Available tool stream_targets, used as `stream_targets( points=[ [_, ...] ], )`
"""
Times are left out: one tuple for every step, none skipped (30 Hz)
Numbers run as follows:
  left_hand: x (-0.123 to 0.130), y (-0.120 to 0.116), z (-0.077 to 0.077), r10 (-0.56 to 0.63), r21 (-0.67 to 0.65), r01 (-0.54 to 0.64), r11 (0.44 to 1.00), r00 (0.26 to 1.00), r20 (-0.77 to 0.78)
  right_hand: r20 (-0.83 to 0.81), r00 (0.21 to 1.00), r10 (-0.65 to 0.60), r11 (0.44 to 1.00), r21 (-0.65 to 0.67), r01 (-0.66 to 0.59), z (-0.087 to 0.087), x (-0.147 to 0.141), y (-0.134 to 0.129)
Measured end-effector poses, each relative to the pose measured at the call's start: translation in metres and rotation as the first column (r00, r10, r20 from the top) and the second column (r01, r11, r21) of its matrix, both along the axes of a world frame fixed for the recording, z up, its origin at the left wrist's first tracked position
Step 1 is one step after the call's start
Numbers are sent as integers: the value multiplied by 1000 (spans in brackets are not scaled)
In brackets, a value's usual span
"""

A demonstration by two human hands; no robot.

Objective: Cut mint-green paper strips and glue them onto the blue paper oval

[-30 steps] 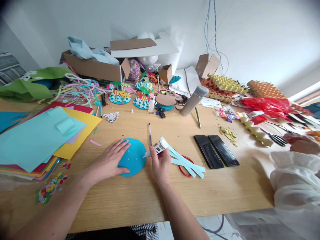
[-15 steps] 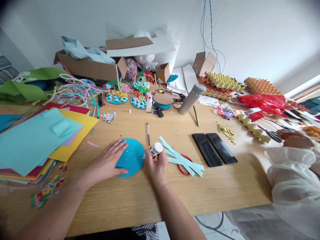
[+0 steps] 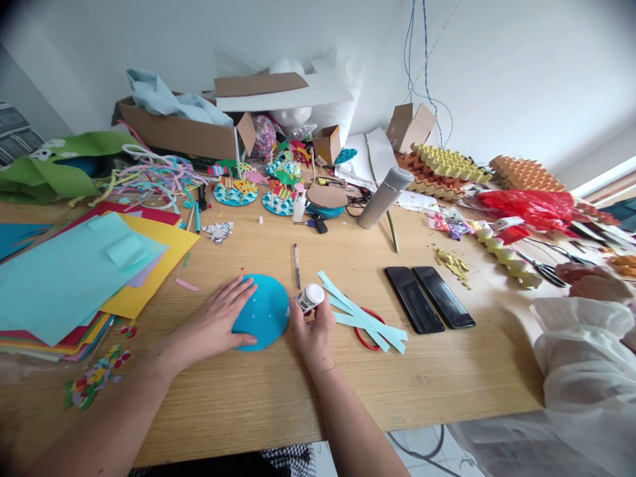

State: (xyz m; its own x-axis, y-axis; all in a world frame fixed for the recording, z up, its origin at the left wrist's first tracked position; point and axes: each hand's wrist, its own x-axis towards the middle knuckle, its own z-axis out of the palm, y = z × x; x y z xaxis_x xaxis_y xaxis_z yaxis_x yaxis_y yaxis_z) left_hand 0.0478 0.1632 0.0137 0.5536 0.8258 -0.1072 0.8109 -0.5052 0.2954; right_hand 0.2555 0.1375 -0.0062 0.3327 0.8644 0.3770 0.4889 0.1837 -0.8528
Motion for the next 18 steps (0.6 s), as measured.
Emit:
stream_targets(
  points=[
    [0, 0, 0, 2, 0, -2, 1000, 1000, 5, 1, 1000, -2, 1000, -1, 2, 0, 0, 0],
    [0, 0, 1, 3, -5, -3, 1000, 1000, 5, 4, 1000, -3, 1000, -2, 3, 0, 0, 0],
    [0, -1, 1, 6, -13, -6, 1000, 1000, 3, 7, 1000, -3, 1000, -6, 3, -1, 0, 0],
    [0, -1, 2, 8, -21, -8, 1000, 1000, 0, 10, 1000, -2, 1000, -10, 2, -1, 0, 0],
    [0, -1, 3, 10, -28, -10, 1000, 1000, -1, 13, 1000, 1, 1000, -14, 0, -1, 0, 0],
    [0, -1, 4, 12, -32, -12, 999, 1000, 1, 15, 1000, 2, 1000, -18, -2, -1, 0, -1],
    [0, -1, 4, 14, -33, -13, 999, 1000, 5, 18, 1000, 4, 1000, -19, -3, -1, 0, -1],
    [1, -1, 4, 14, -33, -13, 999, 1000, 8, 23, 1000, 2, 1000, -18, -1, 0, 0, -1],
    [1, -1, 5, 13, -35, -13, 999, 1000, 7, 32, 1000, -1, 1000, -15, 2, 0, 0, -1],
    [1, -1, 5, 12, -38, -12, 999, 1000, 1, 41, 999, -5, 1000, -10, 6, 1, 0, -1],
    [1, -1, 6, 11, -43, -11, 999, 1000, -10, 47, 999, -8, 1000, -7, 8, 1, 0, -1],
    [2, -1, 7, 11, -50, -12, 999, 1000, -22, 47, 999, -6, 1000, -5, 6, 1, 0, -1],
    [2, -1, 7, 12, -57, -14, 998, 999, -32, 41, 999, 1, 1000, -6, -1, 2, -1, -1],
    [2, -1, 8, 16, -65, -18, 998, 999, -37, 31, 1000, 7, 1000, -9, -7, 2, -1, -1],
    [2, -1, 9, 19, -70, -21, 997, 999, -35, 18, 1000, 11, 1000, -10, -11, 1, -1, -1],
    [2, 0, 9, 22, -71, -24, 997, 999, -27, 8, 1000, 9, 1000, -9, -9, 1, -1, 0],
    [2, 0, 8, 24, -68, -25, 997, 1000, -15, 2, 1000, 5, 1000, -5, -5, 0, -1, 0],
    [2, 0, 8, 23, -61, -23, 998, 1000, -4, -1, 1000, -2, 1000, -1, 2, 0, -1, 0]
  ],
)
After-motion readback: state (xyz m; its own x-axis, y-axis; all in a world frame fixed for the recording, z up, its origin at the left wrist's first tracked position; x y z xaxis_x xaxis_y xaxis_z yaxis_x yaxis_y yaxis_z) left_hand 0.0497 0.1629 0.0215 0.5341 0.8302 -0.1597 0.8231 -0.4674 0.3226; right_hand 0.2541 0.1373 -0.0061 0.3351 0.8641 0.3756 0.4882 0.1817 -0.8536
